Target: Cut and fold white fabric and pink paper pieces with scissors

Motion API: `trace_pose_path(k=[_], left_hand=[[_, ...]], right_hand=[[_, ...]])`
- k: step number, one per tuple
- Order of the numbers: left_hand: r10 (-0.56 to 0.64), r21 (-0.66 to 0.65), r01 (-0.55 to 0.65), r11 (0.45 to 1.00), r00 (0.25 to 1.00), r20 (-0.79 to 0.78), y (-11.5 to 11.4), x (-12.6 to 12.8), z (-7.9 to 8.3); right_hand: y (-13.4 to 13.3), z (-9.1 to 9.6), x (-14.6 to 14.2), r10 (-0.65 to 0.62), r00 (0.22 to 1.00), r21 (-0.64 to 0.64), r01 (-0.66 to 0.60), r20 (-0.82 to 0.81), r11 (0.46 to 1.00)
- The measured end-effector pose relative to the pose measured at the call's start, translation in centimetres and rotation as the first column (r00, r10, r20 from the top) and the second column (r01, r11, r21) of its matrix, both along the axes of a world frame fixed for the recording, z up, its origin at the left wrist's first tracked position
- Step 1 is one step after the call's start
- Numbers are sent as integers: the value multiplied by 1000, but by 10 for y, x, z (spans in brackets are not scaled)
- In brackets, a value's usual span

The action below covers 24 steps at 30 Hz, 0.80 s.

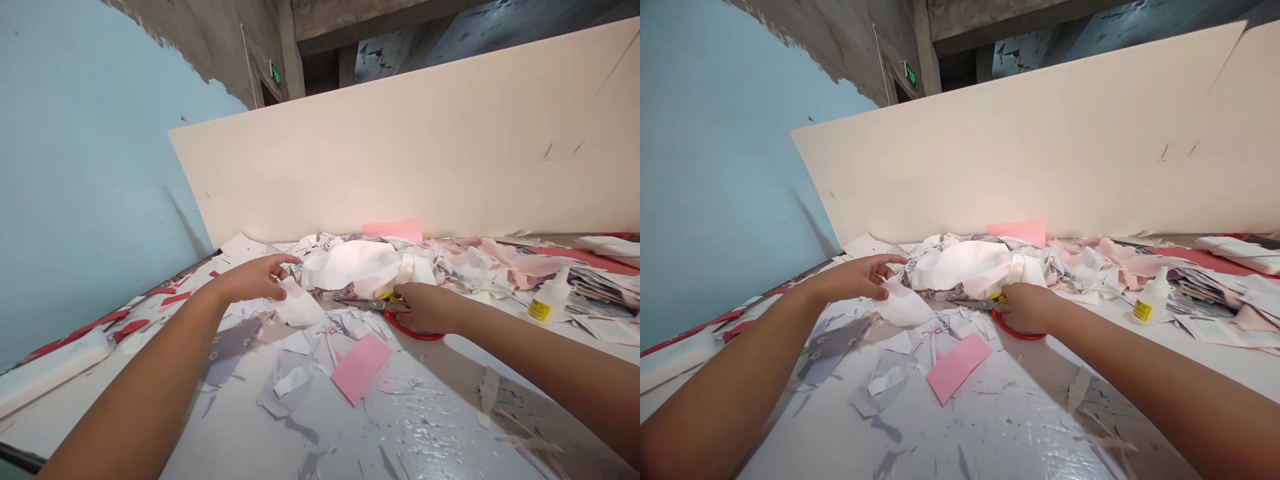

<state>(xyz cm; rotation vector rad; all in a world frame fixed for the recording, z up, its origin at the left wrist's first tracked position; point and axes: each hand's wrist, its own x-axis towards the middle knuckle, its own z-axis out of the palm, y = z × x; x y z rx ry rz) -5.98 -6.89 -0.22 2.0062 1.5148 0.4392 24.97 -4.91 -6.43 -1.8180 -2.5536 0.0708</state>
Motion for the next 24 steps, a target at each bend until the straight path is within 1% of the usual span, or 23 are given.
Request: trace_pose_path(k=[3, 5, 6, 7, 8, 9, 10, 12, 13, 14, 15, 16, 17, 18, 19, 20, 22, 24], left_hand=[[-83, 5, 83, 997, 982, 172, -14, 17, 10], [-170, -16, 183, 983, 937, 307, -22, 30, 12], [-213, -17, 235, 972, 905, 368, -26, 36, 13], [-248, -11, 279, 960, 872, 421, -29, 41, 14], [-277, 1, 313, 950, 840, 466, -32, 47, 14], [-299, 18, 337, 941, 810, 504, -35, 51, 14], [-316, 40, 351, 936, 782, 537, -37, 55, 14], [-323, 81, 341, 936, 750, 577, -40, 59, 12], [-308, 88, 319, 944, 750, 585, -42, 60, 9], [-276, 79, 286, 955, 760, 588, -43, 60, 5], [-228, 51, 245, 968, 777, 587, -44, 59, 0], [-168, 9, 199, 980, 799, 578, -46, 59, -6], [-100, -50, 155, 987, 821, 561, -48, 58, -14], [-38, -108, 114, 988, 842, 538, -51, 57, -22], [15, -172, 82, 982, 867, 499, -53, 57, -29], [52, -246, 70, 967, 887, 458, -56, 57, -37], [83, -386, 92, 918, 907, 413, -61, 58, -50], [78, -461, 123, 879, 916, 393, -63, 60, -59]], right_hand=[[-5, 0, -4, -42, 999, 77, 43, -10, 996], [-17, 4, -9, -8, 998, 118, 15, -58, 993], [-24, 7, -13, 122, 978, 127, -101, -171, 987], [-32, 9, -17, 228, 927, 90, -210, -297, 973], [-40, 12, -22, 283, 868, -11, -315, -408, 949], [-46, 13, -26, 282, 813, -100, -381, -509, 919], [-51, 14, -29, 268, 745, -165, -450, -611, 877], [-54, 14, -34, 160, 575, -256, -574, -803, 777], [-52, 14, -35, 79, 487, -276, -613, -870, 740], [-50, 13, -35, -8, 407, -287, -629, -913, 723], [-46, 12, -33, -86, 339, -292, -621, -937, 728], [-41, 12, -30, -149, 288, -299, -595, -946, 746], [-37, 12, -27, -189, 257, -305, -564, -948, 767], [-33, 12, -24, -206, 254, -316, -543, -945, 778], [-30, 13, -20, -207, 285, -334, -530, -936, 780], [-27, 13, -17, -193, 342, -357, -523, -920, 774], [-23, 12, -14, -133, 489, -403, -502, -862, 765], [-21, 11, -13, -76, 615, -436, -462, -785, 772]])
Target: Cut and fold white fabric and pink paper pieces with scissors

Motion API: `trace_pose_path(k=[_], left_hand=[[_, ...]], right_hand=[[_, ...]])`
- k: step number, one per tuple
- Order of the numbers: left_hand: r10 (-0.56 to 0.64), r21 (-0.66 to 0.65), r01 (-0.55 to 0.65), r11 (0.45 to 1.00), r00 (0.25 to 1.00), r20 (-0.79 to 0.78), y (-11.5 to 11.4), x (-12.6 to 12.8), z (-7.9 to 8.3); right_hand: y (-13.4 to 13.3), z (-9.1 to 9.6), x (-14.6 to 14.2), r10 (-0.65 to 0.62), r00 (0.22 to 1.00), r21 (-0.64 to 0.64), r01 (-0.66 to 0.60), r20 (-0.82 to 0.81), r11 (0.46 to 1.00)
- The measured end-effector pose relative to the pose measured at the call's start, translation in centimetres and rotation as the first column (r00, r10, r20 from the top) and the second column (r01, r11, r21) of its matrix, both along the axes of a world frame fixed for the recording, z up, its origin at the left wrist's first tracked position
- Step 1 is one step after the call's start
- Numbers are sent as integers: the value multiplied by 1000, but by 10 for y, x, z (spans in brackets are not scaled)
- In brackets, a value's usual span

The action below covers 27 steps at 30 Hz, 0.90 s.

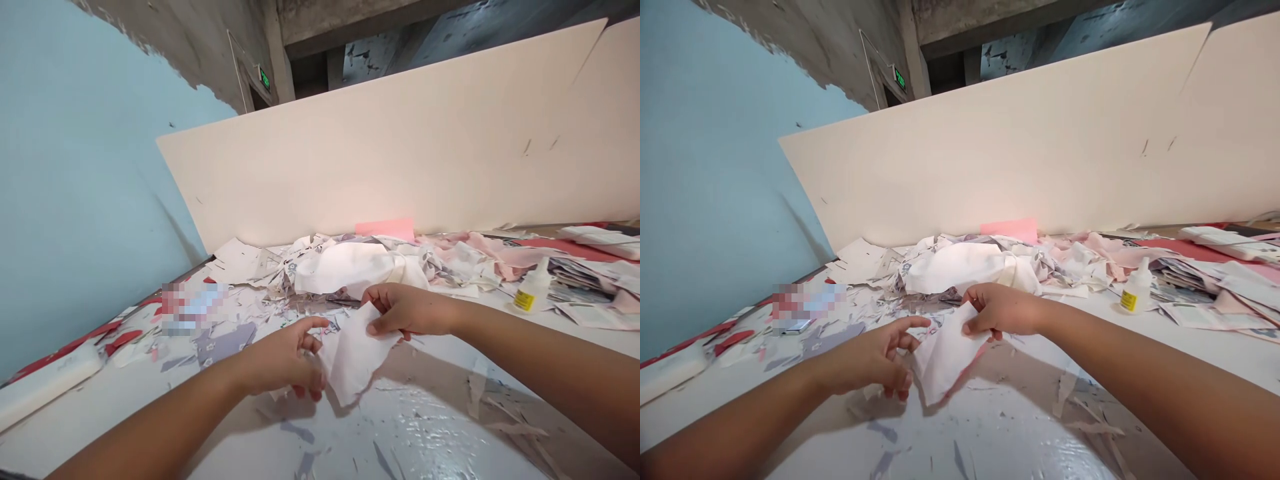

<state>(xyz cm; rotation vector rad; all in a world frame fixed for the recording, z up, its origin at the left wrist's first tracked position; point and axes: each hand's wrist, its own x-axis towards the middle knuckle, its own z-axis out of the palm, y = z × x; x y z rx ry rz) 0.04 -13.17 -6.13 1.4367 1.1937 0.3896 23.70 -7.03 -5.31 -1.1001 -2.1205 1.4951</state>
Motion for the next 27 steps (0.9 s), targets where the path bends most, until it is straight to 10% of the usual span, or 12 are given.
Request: trace_pose_path(k=[8, 14, 21, 27], left_hand=[[15, 128, 12, 992, 978, -208, 2, 14, -23], [-27, 147, 94, 985, 914, -404, -3, 13, -19], [147, 427, 319, 846, 631, -762, -9, 16, 12], [119, 481, 377, 792, 677, -727, 0, 29, 6]], right_hand=[[-4, -10, -6, -124, 933, 205, 56, 337, 977], [-12, -20, -9, -229, 857, 512, -46, 461, 858], [-12, -14, -8, -375, 845, 631, 58, 382, 774], [-13, -15, -8, -318, 845, 630, -29, 429, 776]])
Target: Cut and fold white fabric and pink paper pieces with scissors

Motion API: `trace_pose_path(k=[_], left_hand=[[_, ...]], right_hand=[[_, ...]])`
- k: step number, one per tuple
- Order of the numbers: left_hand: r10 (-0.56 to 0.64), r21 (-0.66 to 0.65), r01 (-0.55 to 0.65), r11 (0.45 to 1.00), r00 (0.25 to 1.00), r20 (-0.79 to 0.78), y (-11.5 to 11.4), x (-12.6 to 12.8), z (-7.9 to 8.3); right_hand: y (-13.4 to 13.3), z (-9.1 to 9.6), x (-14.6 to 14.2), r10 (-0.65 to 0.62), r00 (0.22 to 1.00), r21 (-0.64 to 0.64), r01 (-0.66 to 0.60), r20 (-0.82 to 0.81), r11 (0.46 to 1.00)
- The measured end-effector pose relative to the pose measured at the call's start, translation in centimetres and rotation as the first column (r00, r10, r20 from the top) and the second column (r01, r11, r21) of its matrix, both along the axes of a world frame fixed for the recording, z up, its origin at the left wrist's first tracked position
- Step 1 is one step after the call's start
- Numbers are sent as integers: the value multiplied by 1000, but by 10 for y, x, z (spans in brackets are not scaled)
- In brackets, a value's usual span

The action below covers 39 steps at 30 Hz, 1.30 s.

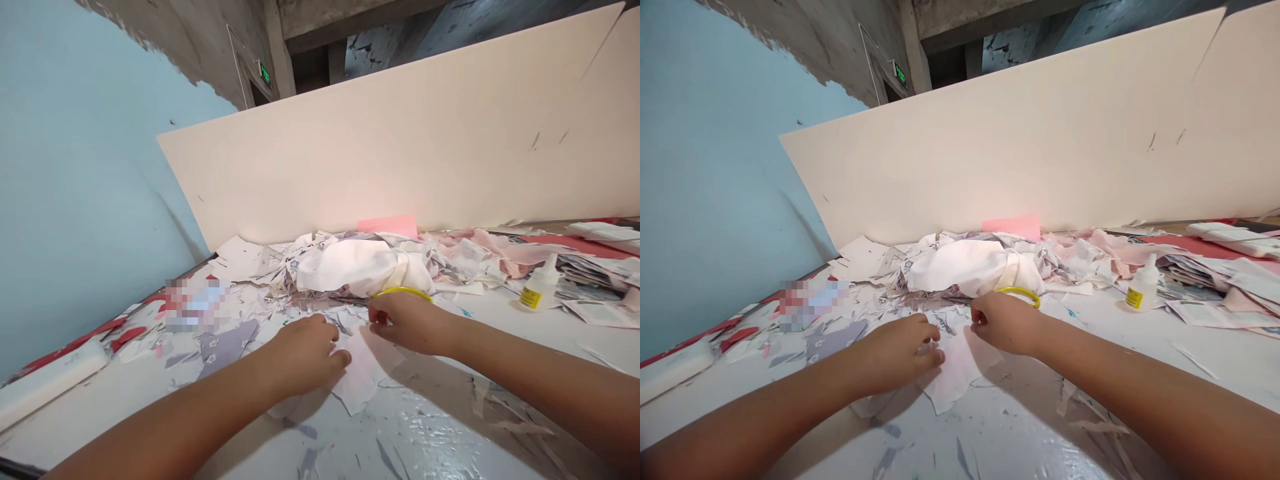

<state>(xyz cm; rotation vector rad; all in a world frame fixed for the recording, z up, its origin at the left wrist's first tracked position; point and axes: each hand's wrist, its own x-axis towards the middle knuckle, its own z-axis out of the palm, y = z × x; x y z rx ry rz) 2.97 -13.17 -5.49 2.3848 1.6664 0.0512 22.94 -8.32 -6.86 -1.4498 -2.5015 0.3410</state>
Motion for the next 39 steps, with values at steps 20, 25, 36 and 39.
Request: trace_pose_path(k=[20, 25, 36, 39], left_hand=[[47, -189, -43, 981, 999, 15, 24, 26, -7], [23, -228, 9, 974, 991, 135, 34, 14, -11], [186, -446, 90, 891, 822, 538, 41, -17, -11], [298, -412, -8, 911, 703, 646, 39, -21, -16]], right_hand=[[-8, -8, 2, 195, 981, -13, -195, -19, 981], [-9, -4, 3, 193, 978, 20, -192, -78, 981], [9, -2, 7, -173, 724, -451, -209, -668, 867], [9, -8, 2, -266, 612, -481, -216, -745, 850]])
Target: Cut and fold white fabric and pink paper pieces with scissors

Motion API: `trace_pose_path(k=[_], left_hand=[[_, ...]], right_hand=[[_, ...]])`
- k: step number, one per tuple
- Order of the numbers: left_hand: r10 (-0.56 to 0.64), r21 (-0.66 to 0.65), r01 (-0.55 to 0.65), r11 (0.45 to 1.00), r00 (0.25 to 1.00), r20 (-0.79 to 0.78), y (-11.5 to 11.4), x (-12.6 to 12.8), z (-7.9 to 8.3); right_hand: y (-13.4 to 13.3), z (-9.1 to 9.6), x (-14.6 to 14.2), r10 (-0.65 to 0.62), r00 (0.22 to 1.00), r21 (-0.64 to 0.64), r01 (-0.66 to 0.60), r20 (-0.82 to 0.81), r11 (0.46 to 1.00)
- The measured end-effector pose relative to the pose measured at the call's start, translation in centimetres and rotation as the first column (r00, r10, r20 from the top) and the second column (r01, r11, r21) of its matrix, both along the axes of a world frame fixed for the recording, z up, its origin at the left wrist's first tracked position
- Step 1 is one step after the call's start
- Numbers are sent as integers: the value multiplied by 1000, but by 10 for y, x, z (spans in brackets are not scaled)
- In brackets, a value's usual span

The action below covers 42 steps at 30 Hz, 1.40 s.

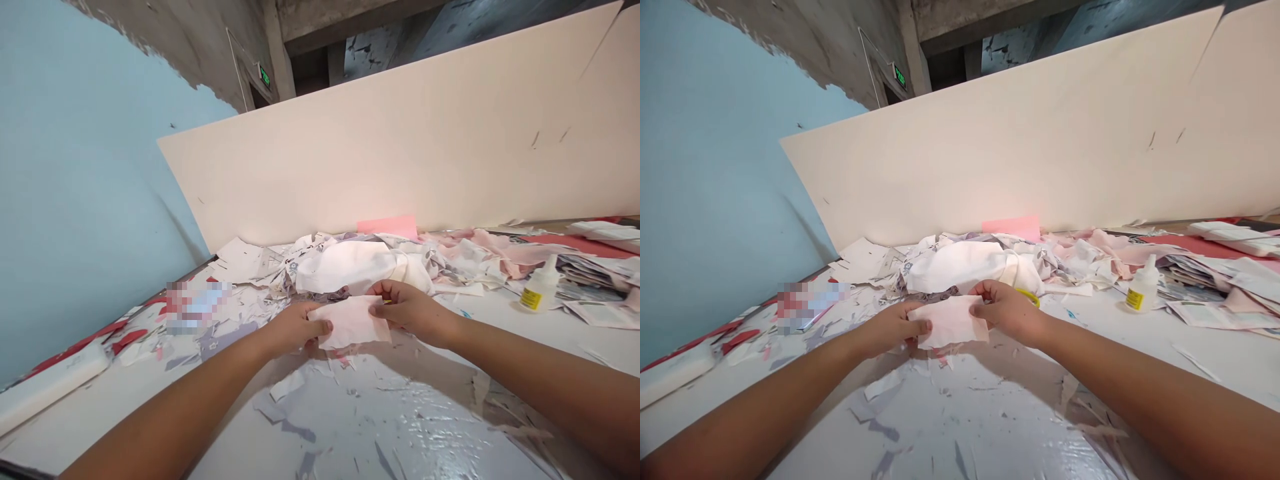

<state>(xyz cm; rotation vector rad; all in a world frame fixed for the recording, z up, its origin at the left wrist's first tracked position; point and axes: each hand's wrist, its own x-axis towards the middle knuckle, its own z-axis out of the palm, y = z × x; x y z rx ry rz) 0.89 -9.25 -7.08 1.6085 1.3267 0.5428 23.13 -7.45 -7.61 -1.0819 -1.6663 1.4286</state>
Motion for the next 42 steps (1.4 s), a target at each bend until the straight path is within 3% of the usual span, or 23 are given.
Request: trace_pose_path(k=[6, 12, 19, 28, 35, 37, 39, 41, 42], left_hand=[[212, -169, -159, 973, 907, 363, -3, 8, -4], [291, -135, -259, 957, 859, 421, -8, 10, -5], [230, -119, -197, 973, 813, 534, -12, 10, -11], [281, -143, -243, 959, 783, 555, -9, 7, -15], [242, -172, -173, 970, 780, 577, -13, 10, -16], [287, -91, -281, 955, 807, 515, -14, 11, -13], [344, 157, -427, 890, 857, 384, -15, 8, -8], [362, 565, -413, 714, 909, 208, -16, 3, -5], [344, 763, -295, 576, 934, 102, -17, 1, -4]], right_hand=[[5, -23, -6, -279, 960, 112, 273, 34, 955], [-2, -23, -11, -223, 966, 52, 231, -129, 971], [-10, -22, -15, -207, 963, 13, 212, -175, 977], [-15, -19, -19, -261, 908, -79, 249, -327, 965], [-17, -17, -19, -255, 922, -56, 250, -292, 967], [-17, -16, -18, -299, 906, -5, 312, -300, 950], [-19, -15, -17, -393, 869, 59, 429, -302, 902], [-25, -14, -19, -394, 872, 90, 434, -291, 896], [-30, -13, -22, -335, 897, 71, 369, -287, 927]])
